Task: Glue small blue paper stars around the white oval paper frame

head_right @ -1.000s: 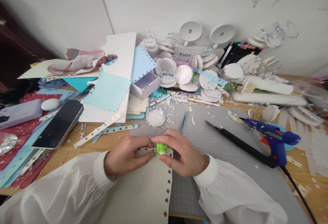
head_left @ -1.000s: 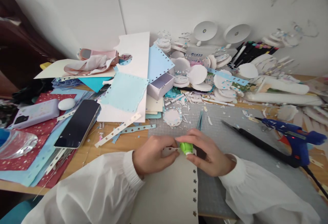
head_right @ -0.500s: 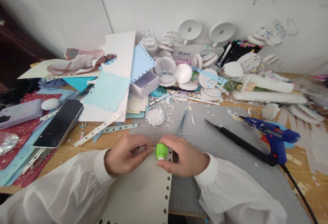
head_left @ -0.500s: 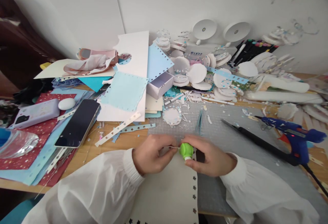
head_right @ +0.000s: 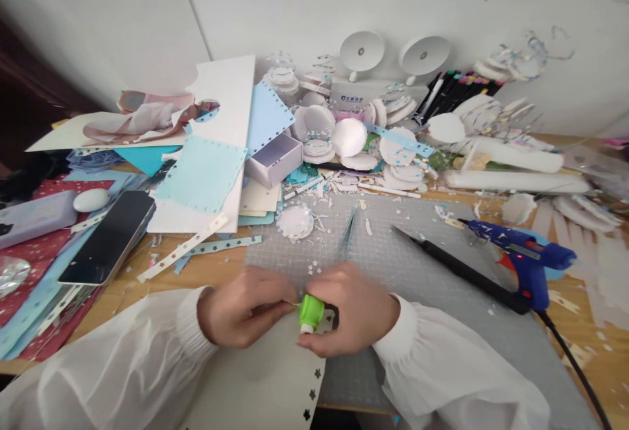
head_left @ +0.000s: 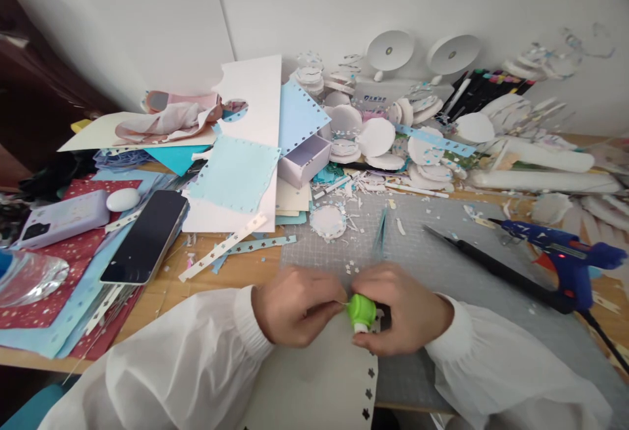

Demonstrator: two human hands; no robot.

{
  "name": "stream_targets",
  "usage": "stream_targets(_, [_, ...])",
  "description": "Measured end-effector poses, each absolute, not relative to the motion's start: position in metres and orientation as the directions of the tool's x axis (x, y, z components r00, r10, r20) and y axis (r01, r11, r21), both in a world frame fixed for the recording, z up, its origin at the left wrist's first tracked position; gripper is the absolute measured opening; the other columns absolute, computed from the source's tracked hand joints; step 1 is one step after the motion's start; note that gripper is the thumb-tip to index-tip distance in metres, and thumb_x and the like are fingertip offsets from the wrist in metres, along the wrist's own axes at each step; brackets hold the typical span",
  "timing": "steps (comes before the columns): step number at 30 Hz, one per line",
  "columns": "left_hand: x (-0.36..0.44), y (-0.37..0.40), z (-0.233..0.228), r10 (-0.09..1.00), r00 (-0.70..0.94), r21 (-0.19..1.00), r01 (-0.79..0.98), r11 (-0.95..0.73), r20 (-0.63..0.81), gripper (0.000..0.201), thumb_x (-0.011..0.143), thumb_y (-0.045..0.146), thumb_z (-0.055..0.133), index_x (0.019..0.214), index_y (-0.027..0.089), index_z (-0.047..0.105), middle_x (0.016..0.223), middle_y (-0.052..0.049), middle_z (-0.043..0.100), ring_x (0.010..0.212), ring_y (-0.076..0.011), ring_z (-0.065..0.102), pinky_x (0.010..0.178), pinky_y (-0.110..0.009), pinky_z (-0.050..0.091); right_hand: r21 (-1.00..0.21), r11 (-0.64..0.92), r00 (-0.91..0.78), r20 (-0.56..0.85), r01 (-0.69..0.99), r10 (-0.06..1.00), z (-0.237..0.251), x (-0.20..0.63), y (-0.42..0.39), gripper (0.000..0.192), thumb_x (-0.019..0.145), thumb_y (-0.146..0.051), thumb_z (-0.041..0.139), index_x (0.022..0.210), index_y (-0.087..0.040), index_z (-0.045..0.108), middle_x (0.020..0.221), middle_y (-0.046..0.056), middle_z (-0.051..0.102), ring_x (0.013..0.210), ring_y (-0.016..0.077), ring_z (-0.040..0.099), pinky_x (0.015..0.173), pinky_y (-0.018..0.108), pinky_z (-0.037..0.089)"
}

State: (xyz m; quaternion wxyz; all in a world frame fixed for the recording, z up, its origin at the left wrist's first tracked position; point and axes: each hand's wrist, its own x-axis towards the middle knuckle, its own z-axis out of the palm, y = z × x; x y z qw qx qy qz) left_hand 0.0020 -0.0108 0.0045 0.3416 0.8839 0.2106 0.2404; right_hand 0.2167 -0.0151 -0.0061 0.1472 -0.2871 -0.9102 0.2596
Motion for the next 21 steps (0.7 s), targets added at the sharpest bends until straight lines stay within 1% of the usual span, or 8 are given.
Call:
stream_targets(5, [0.002, -0.011, 0.003, 0.504, 0.820, 0.672, 0.213, -0.709, 0.272, 0.016, 0.088, 0.016, 0.041, 0.085, 0.016, 0.056, 0.073, -0.005, 0.063, 0.066, -0.0153, 0.058, 0.059, -0.024, 0.041, -0.567, 0.699, -0.804, 0.104, 0.436, 0.586, -0.006, 0.213, -0.018, 0.029, 0.070, -0.045, 0.058, 0.058, -0.020, 0.047, 0.050, -0.002, 0.051, 0.048, 0.0118, 0.047, 0.050, 0.027, 0.025])
stream_targets(8, [0.004, -0.011, 0.002, 0.484, 0.829, 0.658, 0.200, -0.726, 0.281, 0.015, 0.088, 0.016, 0.041, 0.085, 0.016, 0.056, 0.073, -0.006, 0.063, 0.065, -0.0156, 0.059, 0.058, -0.025, 0.040, -0.598, 0.693, -0.812, 0.116, 0.403, 0.572, -0.007, 0.211, -0.020, 0.024, 0.068, -0.040, 0.057, 0.057, -0.021, 0.047, 0.048, -0.002, 0.051, 0.046, 0.0114, 0.046, 0.048, 0.027, 0.027])
stream_targets(11, [0.005, -0.012, 0.001, 0.468, 0.832, 0.650, 0.183, -0.738, 0.298, 0.015, 0.087, 0.015, 0.041, 0.085, 0.016, 0.055, 0.074, -0.006, 0.063, 0.066, -0.0157, 0.060, 0.058, -0.025, 0.041, -0.632, 0.683, -0.810, 0.145, 0.367, 0.569, -0.009, 0.209, -0.022, 0.023, 0.067, -0.037, 0.055, 0.055, -0.022, 0.043, 0.045, -0.004, 0.046, 0.042, 0.0102, 0.042, 0.046, 0.027, 0.026])
stream_targets(17, [0.004, -0.012, 0.003, 0.471, 0.828, 0.657, 0.175, -0.734, 0.305, 0.015, 0.086, 0.014, 0.041, 0.085, 0.016, 0.056, 0.071, -0.005, 0.062, 0.064, -0.0155, 0.059, 0.058, -0.025, 0.039, -0.658, 0.662, -0.786, 0.171, 0.358, 0.595, -0.009, 0.207, -0.025, 0.028, 0.065, -0.034, 0.054, 0.052, -0.022, 0.032, 0.043, -0.005, 0.036, 0.041, 0.0090, 0.034, 0.044, 0.027, 0.023])
stream_targets(19, [0.004, -0.011, 0.006, 0.479, 0.827, 0.658, 0.188, -0.729, 0.294, 0.012, 0.083, 0.021, 0.047, 0.086, 0.016, 0.056, 0.073, -0.005, 0.062, 0.065, -0.0164, 0.058, 0.058, -0.027, 0.040, -0.657, 0.674, -0.786, 0.196, 0.338, 0.586, -0.009, 0.205, -0.025, 0.027, 0.065, -0.033, 0.053, 0.051, -0.022, 0.032, 0.042, -0.006, 0.034, 0.040, 0.0087, 0.033, 0.043, 0.026, 0.023])
stream_targets(20, [0.004, -0.011, 0.007, 0.484, 0.825, 0.655, 0.195, -0.730, 0.293, 0.015, 0.081, 0.028, 0.051, 0.086, 0.016, 0.057, 0.073, -0.005, 0.062, 0.065, -0.0171, 0.058, 0.058, -0.028, 0.040, -0.655, 0.681, -0.788, 0.210, 0.326, 0.579, -0.009, 0.204, -0.026, 0.027, 0.065, -0.032, 0.052, 0.051, -0.022, 0.032, 0.042, -0.006, 0.034, 0.040, 0.0086, 0.032, 0.043, 0.026, 0.022])
stream_targets(21, [0.005, -0.010, 0.008, 0.490, 0.820, 0.647, 0.205, -0.735, 0.297, 0.024, 0.077, 0.038, 0.055, 0.086, 0.015, 0.057, 0.073, -0.005, 0.061, 0.065, -0.0176, 0.058, 0.058, -0.028, 0.039, -0.655, 0.686, -0.789, 0.220, 0.317, 0.574, -0.009, 0.203, -0.026, 0.026, 0.065, -0.031, 0.052, 0.050, -0.022, 0.032, 0.041, -0.006, 0.034, 0.040, 0.0084, 0.032, 0.043, 0.026, 0.022])
